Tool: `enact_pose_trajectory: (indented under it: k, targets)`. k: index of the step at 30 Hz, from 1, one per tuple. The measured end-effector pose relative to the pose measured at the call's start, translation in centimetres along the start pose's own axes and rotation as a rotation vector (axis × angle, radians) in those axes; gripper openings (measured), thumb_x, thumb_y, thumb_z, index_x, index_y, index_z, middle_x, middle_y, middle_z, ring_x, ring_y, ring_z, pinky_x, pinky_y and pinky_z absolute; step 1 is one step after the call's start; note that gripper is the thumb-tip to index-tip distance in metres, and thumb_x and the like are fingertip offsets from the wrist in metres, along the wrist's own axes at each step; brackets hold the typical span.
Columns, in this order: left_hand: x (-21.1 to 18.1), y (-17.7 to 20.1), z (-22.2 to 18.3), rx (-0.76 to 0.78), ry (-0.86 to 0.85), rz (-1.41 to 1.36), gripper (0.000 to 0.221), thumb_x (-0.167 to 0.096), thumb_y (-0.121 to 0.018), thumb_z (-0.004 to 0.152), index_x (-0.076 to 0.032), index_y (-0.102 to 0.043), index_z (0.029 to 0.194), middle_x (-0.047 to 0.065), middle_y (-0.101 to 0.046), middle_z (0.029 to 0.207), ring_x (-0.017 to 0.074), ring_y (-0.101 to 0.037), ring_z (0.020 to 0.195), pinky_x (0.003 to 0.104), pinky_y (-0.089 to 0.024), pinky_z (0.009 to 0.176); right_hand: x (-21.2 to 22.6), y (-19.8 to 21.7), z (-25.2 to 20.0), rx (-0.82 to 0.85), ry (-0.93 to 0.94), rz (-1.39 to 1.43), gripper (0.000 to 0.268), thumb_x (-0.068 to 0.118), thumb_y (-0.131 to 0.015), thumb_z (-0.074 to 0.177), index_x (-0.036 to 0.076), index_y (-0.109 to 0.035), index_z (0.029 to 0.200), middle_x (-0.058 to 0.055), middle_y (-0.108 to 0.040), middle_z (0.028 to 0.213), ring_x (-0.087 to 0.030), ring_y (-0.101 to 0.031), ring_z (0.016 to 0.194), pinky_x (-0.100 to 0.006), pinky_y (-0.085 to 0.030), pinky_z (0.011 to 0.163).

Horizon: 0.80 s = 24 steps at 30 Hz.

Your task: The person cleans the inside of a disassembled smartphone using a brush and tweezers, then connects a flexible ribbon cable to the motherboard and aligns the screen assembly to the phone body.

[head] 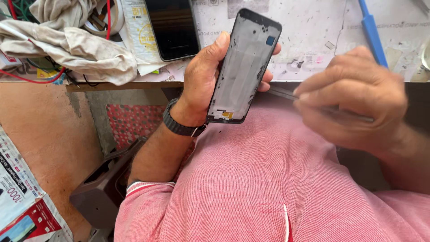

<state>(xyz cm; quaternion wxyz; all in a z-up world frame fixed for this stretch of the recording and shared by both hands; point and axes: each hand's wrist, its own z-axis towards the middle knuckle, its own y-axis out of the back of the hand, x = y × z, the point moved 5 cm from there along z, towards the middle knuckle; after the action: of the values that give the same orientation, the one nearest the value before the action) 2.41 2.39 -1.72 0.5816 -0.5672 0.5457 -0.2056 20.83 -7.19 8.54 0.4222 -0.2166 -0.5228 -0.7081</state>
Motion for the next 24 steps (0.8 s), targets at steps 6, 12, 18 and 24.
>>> enact_pose_trajectory:
  k: [6, 12, 18, 24]
  targets:
    - [-0.6, 0.3, 0.2, 0.015, -0.002, -0.024, 0.066, -0.047, -0.041, 0.115, 0.007, -0.040, 0.154, 0.026, -0.055, 0.146, 0.0308, -0.070, 0.108, 0.045, -0.061, 0.091, -0.1, -2.0, -1.5, -0.020, 0.019, 0.146, 0.016, 0.001, -0.081, 0.076, 0.008, -0.068, 0.081, -0.006, -0.074, 0.084, -0.010, -0.062, 0.065, -0.032, -0.038, 0.063]
    - [-0.4, 0.3, 0.4, 0.023, 0.009, -0.009, 0.067, -0.048, -0.042, 0.115, 0.007, -0.041, 0.154, 0.027, -0.055, 0.146, 0.0308, -0.070, 0.108, 0.045, -0.063, 0.087, -0.8, -1.7, -2.4, -0.027, 0.025, 0.161, 0.013, 0.002, -0.080, 0.077, 0.008, -0.070, 0.083, -0.007, -0.074, 0.086, -0.015, -0.065, 0.072, -0.028, -0.046, 0.064]
    - [-0.5, 0.4, 0.3, 0.003, -0.016, 0.043, 0.067, -0.047, -0.043, 0.116, 0.010, -0.042, 0.153, 0.029, -0.056, 0.145, 0.0313, -0.071, 0.107, 0.045, -0.062, 0.091, -0.9, -1.5, -2.2, -0.024, -0.034, 0.187, 0.014, 0.002, -0.081, 0.075, 0.006, -0.069, 0.082, -0.010, -0.073, 0.089, -0.015, -0.058, 0.069, -0.029, -0.045, 0.062]
    - [-0.4, 0.5, 0.8, 0.006, 0.008, -0.021, 0.066, -0.046, -0.043, 0.113, 0.007, -0.041, 0.152, 0.027, -0.055, 0.145, 0.0315, -0.071, 0.107, 0.046, -0.063, 0.087, -1.3, -2.1, -1.8, -0.027, -0.018, 0.333, 0.015, 0.002, -0.081, 0.074, 0.006, -0.070, 0.084, -0.010, -0.073, 0.092, -0.011, -0.063, 0.069, -0.026, -0.048, 0.059]
